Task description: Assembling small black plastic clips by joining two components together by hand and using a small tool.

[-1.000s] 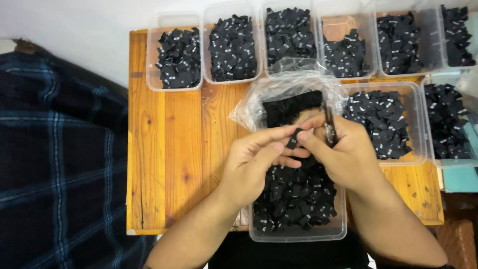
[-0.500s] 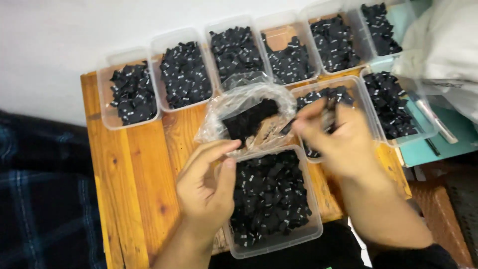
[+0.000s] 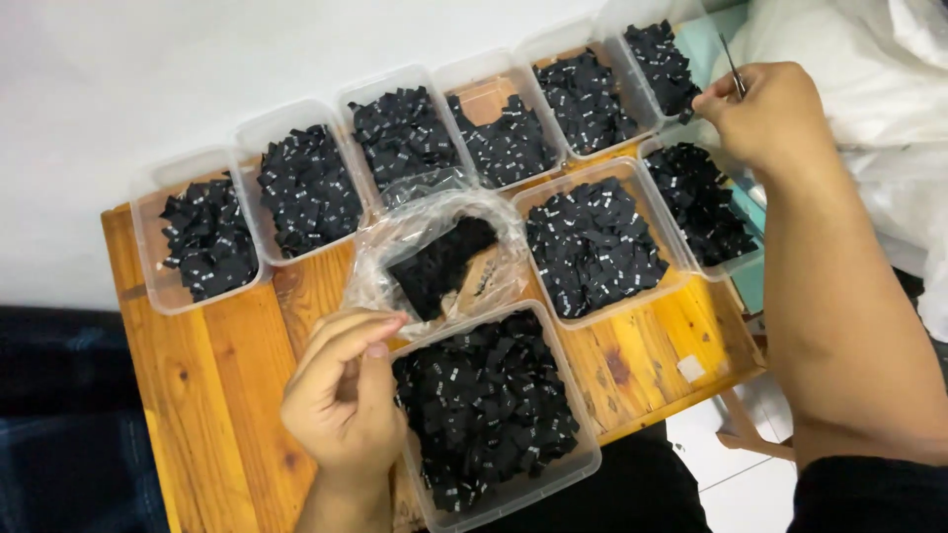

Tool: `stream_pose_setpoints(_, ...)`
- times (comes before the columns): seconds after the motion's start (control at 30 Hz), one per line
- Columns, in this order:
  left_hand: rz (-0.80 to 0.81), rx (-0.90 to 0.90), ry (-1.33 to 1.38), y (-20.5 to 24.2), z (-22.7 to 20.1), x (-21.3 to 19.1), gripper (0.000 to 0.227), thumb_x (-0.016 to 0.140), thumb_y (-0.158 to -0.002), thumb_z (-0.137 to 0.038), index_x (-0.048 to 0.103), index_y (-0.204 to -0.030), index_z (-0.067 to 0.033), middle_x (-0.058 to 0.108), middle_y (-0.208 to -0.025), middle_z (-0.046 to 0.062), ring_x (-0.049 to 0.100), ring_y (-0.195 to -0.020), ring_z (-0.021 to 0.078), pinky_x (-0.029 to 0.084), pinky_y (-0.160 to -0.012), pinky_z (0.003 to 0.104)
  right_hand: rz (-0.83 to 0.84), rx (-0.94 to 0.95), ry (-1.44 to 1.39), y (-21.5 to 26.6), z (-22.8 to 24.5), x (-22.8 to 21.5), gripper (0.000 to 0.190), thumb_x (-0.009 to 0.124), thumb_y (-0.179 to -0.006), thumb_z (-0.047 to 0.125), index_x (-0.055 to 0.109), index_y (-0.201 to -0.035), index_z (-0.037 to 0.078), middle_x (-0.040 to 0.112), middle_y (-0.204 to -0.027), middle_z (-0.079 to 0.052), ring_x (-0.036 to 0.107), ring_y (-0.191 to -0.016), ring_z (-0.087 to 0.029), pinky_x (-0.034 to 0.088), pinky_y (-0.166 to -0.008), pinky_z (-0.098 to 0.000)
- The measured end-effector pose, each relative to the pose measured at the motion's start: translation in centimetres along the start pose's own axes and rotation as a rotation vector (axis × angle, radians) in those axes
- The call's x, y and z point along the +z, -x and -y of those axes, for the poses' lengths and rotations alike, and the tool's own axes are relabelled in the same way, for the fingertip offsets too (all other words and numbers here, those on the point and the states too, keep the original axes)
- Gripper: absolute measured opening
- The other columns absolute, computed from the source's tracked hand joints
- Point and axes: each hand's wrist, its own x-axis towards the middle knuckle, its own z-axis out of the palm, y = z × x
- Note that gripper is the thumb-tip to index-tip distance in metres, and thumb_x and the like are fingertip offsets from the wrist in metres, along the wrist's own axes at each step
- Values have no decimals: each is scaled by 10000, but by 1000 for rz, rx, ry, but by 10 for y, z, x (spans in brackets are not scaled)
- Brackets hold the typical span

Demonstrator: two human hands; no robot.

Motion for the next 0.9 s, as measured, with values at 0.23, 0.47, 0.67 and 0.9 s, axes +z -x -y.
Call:
stream_pose_setpoints(0.23, 59, 57, -40, -2, 2, 1, 172, 557, -979, 38, 725, -945, 28, 741, -914, 147, 708, -884, 262, 583, -871, 373, -136, -71, -41, -31, -22, 24, 141, 757, -1039, 264, 722, -972, 144, 617, -792, -15, 585, -687, -196, 469, -634, -388)
stream_pose_setpoints(0.47, 165, 138, 4, -5, 8, 0, 323, 447, -732, 203, 711, -769, 21, 711, -756, 117, 680, -760, 259, 594, -796, 367, -86, -6, -95, -4, 7, 15, 109, 654, -1052, 193, 695, -1009, 102, 616, -818, -89, 603, -637, -244, 490, -599, -420)
stream_pose_setpoints(0.67, 209, 194, -1, -8, 7, 0, 326, 440, -725, 201, 710, -777, 25, 715, -759, 119, 677, -750, 263, 590, -766, 358, -58, -15, -28, -8, 3, 17, 122, 615, -1040, 186, 712, -1052, 113, 652, -825, -95, 630, -722, -264, 504, -663, -427)
stream_pose_setpoints(0.9, 214, 179, -114, -13, 7, -14, 225, 495, -908, 65, 708, -933, 0, 699, -906, 145, 655, -821, 293, 524, -822, 384, -247, -687, -63, -27, -52, 46, 367, 611, -1059, -43, 612, -1421, -100, 647, -918, -197, 630, -789, -308, 485, -704, -444)
